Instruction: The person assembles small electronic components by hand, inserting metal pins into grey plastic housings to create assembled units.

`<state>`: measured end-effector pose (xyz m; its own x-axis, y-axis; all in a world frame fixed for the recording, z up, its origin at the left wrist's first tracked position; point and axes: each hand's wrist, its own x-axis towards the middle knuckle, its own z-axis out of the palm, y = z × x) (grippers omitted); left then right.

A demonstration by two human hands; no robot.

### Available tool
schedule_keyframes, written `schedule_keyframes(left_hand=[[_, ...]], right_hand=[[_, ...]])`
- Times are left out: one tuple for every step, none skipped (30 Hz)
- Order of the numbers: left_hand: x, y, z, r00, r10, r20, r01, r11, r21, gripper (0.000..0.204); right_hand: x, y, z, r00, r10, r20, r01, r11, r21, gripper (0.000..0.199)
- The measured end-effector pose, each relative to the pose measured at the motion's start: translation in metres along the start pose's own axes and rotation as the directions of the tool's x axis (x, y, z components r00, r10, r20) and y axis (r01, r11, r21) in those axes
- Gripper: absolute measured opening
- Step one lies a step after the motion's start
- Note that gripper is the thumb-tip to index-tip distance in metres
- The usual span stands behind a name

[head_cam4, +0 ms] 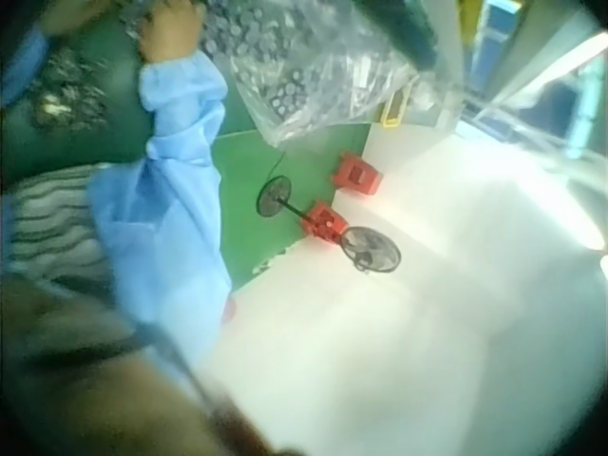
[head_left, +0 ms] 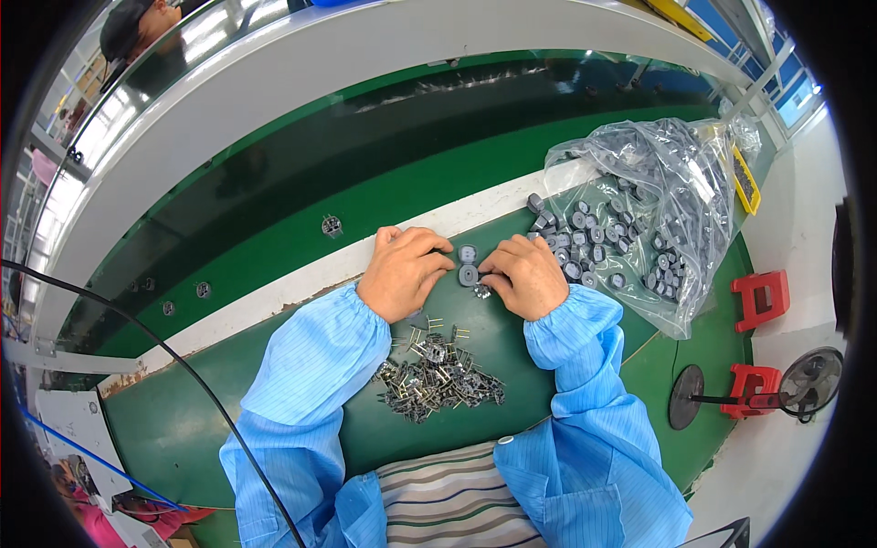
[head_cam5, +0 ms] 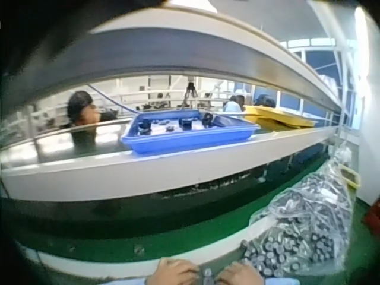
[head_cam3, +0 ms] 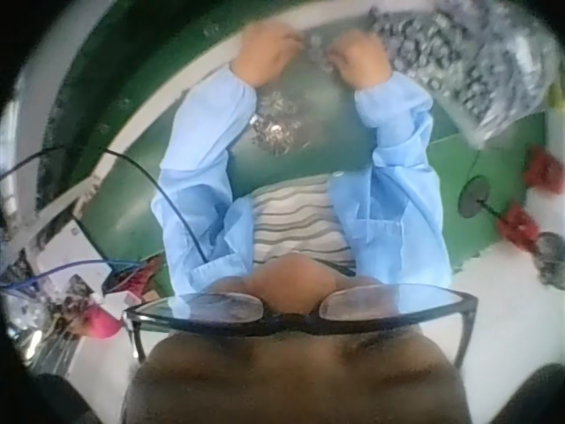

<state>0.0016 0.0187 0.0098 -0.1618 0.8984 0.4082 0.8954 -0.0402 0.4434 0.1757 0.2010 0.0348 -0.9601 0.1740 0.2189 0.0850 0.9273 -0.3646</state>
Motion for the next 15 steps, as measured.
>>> schedule_keyframes(left_hand=[[-0.001, -0.002, -0.001, 1.000, -0.022, 0.014, 0.021, 0.998, 0.060, 0.036], [-0.002, -0.004, -0.001, 0.999, -0.045, 0.026, 0.041, 0.992, 0.121, 0.036], [0.001, 0.001, -0.004, 0.999, -0.043, 0.028, 0.039, 0.992, 0.119, 0.036], [0.004, 0.008, -0.007, 0.998, -0.065, -0.003, 0.065, 0.996, 0.059, 0.036], [0.008, 0.013, -0.009, 0.996, -0.088, -0.031, 0.088, 0.996, -0.002, 0.036], [0.009, 0.017, -0.009, 0.996, -0.089, -0.031, 0.089, 0.996, -0.001, 0.036], [0.009, 0.021, -0.007, 0.998, -0.052, -0.031, 0.051, 0.998, -0.030, 0.035], [0.009, 0.023, -0.006, 0.999, -0.014, -0.032, 0.012, 0.998, -0.058, 0.034], [0.007, 0.021, -0.007, 0.998, -0.014, 0.059, 0.017, 0.999, -0.048, 0.035], [0.004, 0.016, -0.005, 0.998, -0.017, 0.059, 0.019, 0.999, -0.047, 0.035], [-0.001, 0.009, -0.002, 0.997, -0.032, 0.069, 0.034, 0.999, -0.024, 0.037], [0.001, 0.008, -0.003, 0.996, -0.042, 0.078, 0.043, 0.999, -0.005, 0.038], [0.002, 0.008, -0.003, 0.996, -0.040, 0.078, 0.041, 0.999, -0.007, 0.038], [0.002, 0.010, -0.004, 0.990, -0.108, 0.086, 0.109, 0.994, -0.012, 0.037], [0.003, 0.013, -0.006, 0.980, -0.176, 0.095, 0.178, 0.984, -0.016, 0.036]], right_hand=[[0.001, 0.000, -0.004, 0.998, -0.067, 0.006, 0.067, 0.998, 0.014, 0.018], [0.001, 0.000, -0.007, 0.991, -0.135, 0.012, 0.134, 0.991, 0.028, 0.023], [0.000, 0.002, -0.007, 0.991, -0.132, 0.012, 0.132, 0.991, 0.027, 0.023], [-0.001, 0.003, -0.007, 0.982, -0.181, 0.061, 0.176, 0.981, 0.077, 0.024], [-0.002, 0.004, -0.007, 0.967, -0.230, 0.108, 0.216, 0.968, 0.129, 0.025], [-0.002, 0.004, -0.005, 0.967, -0.231, 0.108, 0.216, 0.968, 0.130, 0.025], [-0.002, 0.004, -0.004, 0.964, -0.225, 0.143, 0.201, 0.966, 0.164, 0.025], [-0.002, 0.005, -0.002, 0.959, -0.220, 0.177, 0.185, 0.963, 0.196, 0.025], [-0.001, 0.004, 0.001, 0.959, -0.222, 0.178, 0.186, 0.962, 0.199, 0.025], [0.001, 0.003, 0.005, 0.966, -0.201, 0.164, 0.163, 0.962, 0.217, 0.024], [0.003, 0.003, 0.008, 0.972, -0.178, 0.150, 0.140, 0.962, 0.235, 0.023], [0.003, 0.005, 0.009, 0.973, -0.176, 0.150, 0.138, 0.963, 0.233, 0.023], [0.004, 0.007, 0.010, 0.978, -0.165, 0.130, 0.131, 0.962, 0.238, 0.020], [0.004, 0.009, 0.011, 0.982, -0.154, 0.110, 0.124, 0.962, 0.244, 0.017], [0.005, 0.011, 0.010, 0.982, -0.154, 0.110, 0.124, 0.962, 0.243, 0.017]])
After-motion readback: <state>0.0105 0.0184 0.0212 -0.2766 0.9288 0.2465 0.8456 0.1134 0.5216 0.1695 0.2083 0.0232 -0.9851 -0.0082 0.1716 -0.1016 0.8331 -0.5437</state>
